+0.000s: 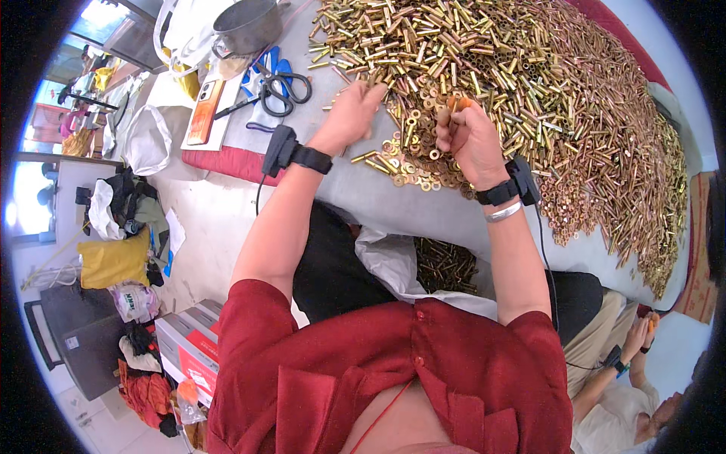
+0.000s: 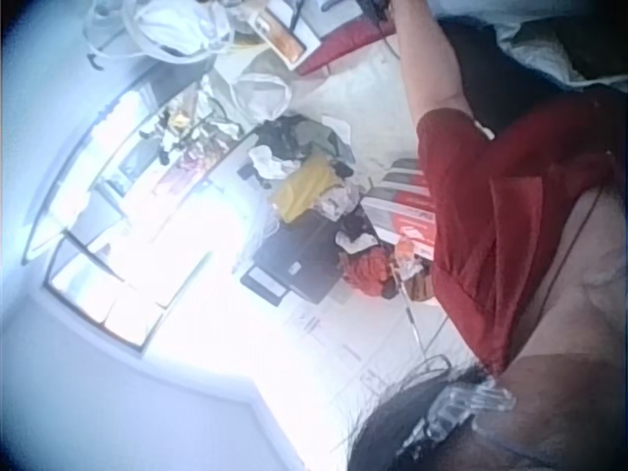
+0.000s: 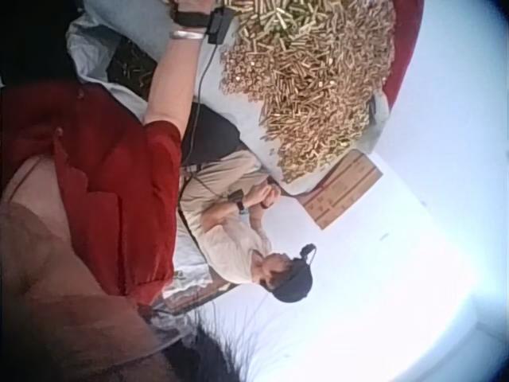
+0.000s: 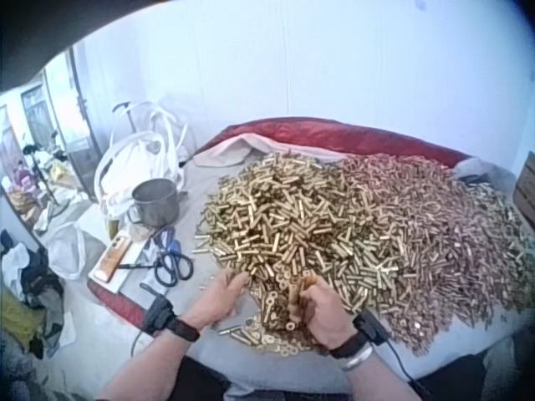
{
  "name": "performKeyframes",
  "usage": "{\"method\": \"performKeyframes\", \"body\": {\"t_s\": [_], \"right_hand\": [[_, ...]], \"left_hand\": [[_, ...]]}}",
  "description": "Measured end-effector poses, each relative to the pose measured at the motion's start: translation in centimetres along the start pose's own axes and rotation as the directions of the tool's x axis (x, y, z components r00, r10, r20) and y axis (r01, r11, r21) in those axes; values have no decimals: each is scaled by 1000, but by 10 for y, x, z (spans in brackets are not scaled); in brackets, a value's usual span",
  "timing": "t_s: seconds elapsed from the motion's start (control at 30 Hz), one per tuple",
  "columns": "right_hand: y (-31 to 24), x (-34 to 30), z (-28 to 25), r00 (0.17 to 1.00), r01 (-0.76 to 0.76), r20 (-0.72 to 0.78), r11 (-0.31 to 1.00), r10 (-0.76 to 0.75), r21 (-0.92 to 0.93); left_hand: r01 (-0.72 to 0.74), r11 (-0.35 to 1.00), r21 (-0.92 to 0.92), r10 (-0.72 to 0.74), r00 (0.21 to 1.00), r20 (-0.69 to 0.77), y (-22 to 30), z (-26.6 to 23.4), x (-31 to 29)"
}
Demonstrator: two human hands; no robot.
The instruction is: Sorting and assembling metal bolts, washers, and nuts from large piles.
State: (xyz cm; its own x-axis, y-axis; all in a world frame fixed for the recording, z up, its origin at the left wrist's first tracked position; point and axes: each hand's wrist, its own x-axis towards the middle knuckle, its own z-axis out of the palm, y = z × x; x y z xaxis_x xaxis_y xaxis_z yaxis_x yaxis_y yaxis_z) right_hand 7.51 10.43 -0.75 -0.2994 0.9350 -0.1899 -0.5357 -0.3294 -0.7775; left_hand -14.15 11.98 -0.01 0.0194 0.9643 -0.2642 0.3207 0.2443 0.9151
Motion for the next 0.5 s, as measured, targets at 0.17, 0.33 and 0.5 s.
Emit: {"method": "performKeyframes", "body": {"t_s": [0.17, 0.33, 0.5], "right_hand": [[6, -4, 5, 999, -25, -42, 1000, 25, 4], [9, 3, 9, 991, 92, -44, 877, -128, -472], [12, 25, 23, 843, 443, 336, 189, -420, -877]], "left_hand": [[-296, 557, 776, 345, 932, 108, -20, 13, 3], [-234, 497, 836, 252, 960, 120, -11, 14, -10], [-329, 465, 822, 281, 935, 216, -9, 10, -13]]}}
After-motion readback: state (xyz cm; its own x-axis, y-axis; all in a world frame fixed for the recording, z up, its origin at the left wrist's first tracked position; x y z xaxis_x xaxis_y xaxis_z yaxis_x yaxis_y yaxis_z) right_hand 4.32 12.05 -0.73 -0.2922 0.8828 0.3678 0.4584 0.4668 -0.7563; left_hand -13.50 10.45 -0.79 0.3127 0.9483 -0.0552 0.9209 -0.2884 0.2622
